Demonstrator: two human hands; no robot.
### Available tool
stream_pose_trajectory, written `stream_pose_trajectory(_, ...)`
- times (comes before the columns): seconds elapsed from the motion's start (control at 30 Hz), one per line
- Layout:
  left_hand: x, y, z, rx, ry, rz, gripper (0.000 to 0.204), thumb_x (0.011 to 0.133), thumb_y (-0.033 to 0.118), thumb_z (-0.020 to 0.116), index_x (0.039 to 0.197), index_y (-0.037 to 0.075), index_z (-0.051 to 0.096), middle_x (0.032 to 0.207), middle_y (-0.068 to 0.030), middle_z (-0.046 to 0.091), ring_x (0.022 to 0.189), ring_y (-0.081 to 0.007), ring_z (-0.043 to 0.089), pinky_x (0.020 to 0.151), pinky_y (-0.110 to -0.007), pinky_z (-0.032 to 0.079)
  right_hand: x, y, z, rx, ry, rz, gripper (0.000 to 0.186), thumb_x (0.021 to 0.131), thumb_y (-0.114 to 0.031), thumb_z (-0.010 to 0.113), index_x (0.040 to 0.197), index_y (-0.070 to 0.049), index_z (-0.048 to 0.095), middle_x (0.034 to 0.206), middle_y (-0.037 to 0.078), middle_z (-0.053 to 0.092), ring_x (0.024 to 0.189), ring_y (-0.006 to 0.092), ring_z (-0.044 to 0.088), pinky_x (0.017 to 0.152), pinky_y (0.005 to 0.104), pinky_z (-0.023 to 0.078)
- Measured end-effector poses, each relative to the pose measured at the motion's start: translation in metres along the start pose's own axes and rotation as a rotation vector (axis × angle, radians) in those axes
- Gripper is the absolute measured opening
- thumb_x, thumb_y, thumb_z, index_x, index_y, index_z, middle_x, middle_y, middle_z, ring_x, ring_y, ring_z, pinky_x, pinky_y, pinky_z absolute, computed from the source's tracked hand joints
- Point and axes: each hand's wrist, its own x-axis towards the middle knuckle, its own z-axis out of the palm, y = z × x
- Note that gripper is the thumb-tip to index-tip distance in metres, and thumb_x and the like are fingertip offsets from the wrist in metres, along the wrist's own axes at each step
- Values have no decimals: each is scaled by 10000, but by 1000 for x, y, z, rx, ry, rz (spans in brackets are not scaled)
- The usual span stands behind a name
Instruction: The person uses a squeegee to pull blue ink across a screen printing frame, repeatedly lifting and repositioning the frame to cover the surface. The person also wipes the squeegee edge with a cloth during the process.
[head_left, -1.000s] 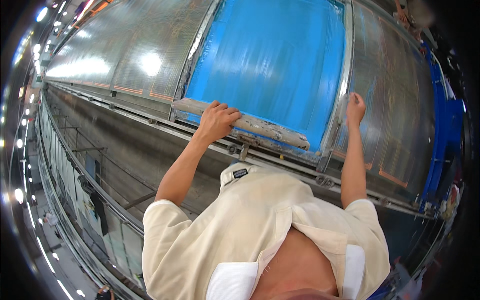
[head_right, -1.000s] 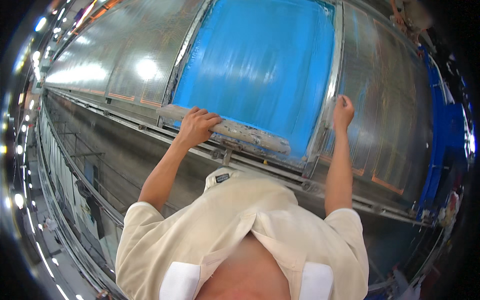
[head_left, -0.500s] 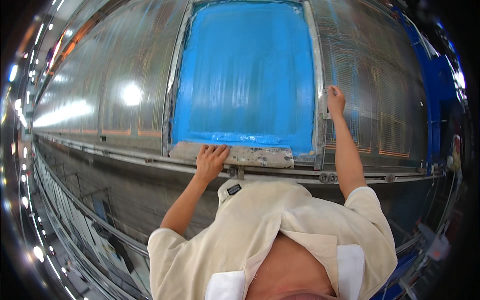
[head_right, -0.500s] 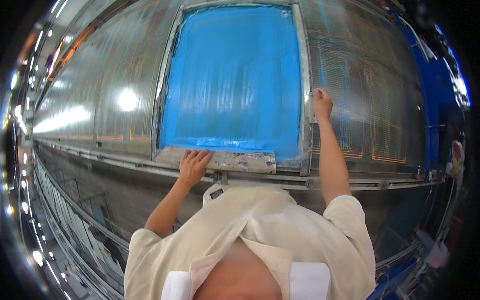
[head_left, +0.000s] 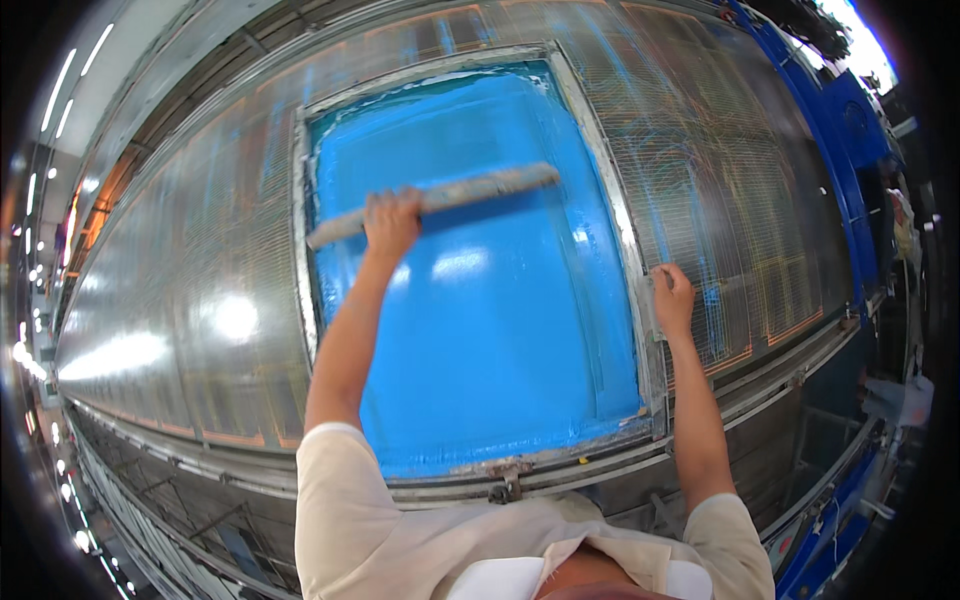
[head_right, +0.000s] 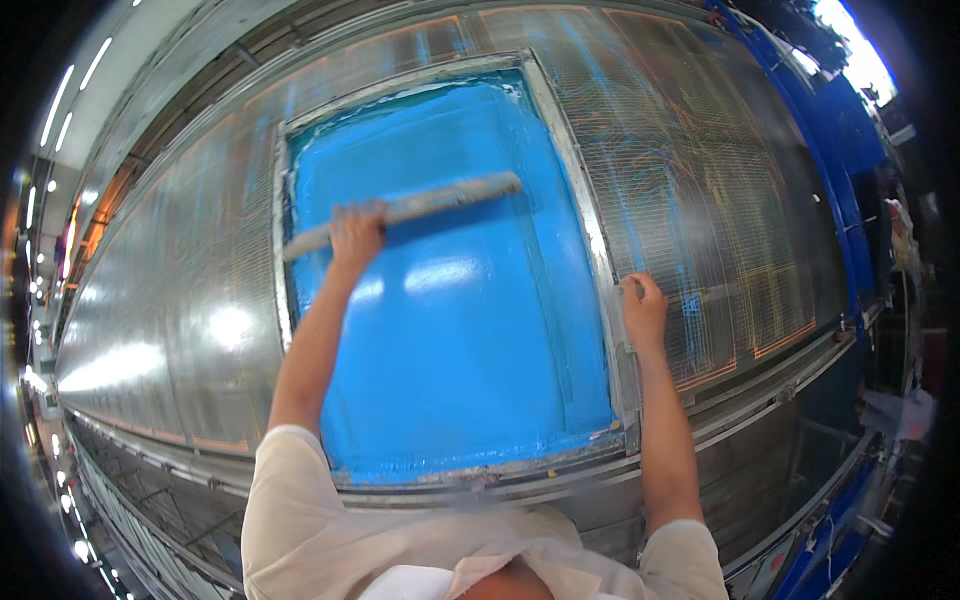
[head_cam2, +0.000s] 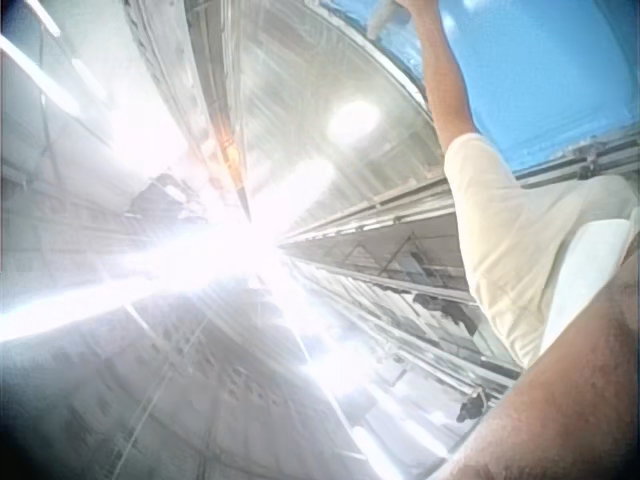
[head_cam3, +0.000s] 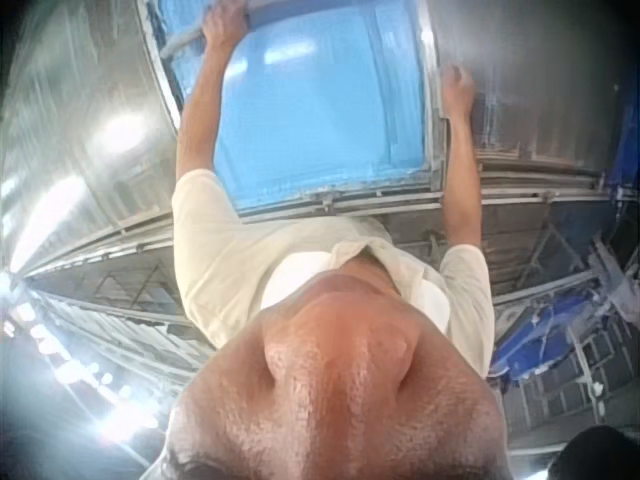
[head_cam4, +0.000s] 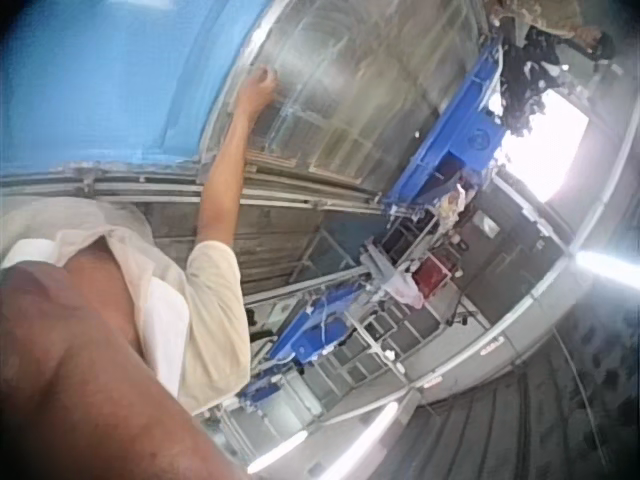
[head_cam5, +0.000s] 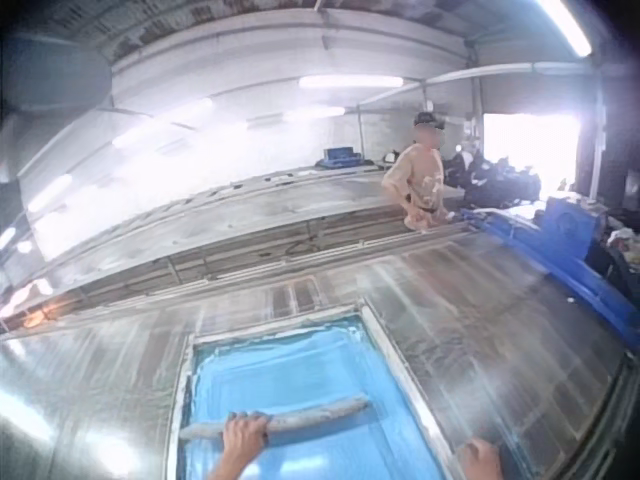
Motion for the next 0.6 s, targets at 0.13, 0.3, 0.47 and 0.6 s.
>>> stream_pose_trajectory(0.13,94,-36,16,-184,-181,-37,200,779,157,668,973,187,701,948,-70,698,912,-309,652,863,-490,498,-5,8,-2,-27,18,34,244,947,-236,615,1012,-13,691,934,134,717,872,252,693,794,355,506)
stream_pose_trajectory(0.3,143,-67,21,-358,-274,-133,187,808,222,704,988,181,727,972,-119,723,949,-356,673,802,-486,529,-7,2,4,14,16,92,219,940,-220,625,995,-23,700,886,117,715,835,190,681,759,332,509)
stream_pose_trajectory(0.47,183,-65,35,-305,-393,-75,247,822,331,740,1017,181,738,968,-139,727,908,-373,681,792,-490,536,-10,7,2,9,67,57,226,928,-227,635,1011,-28,704,852,125,712,806,171,672,747,324,507)
stream_pose_trajectory(0.6,169,-61,37,-222,-505,-57,298,809,411,761,986,172,753,940,-147,729,900,-373,687,786,-489,542,-4,8,5,30,83,1,284,919,-278,642,1024,-20,698,858,142,708,778,197,668,737,332,508)
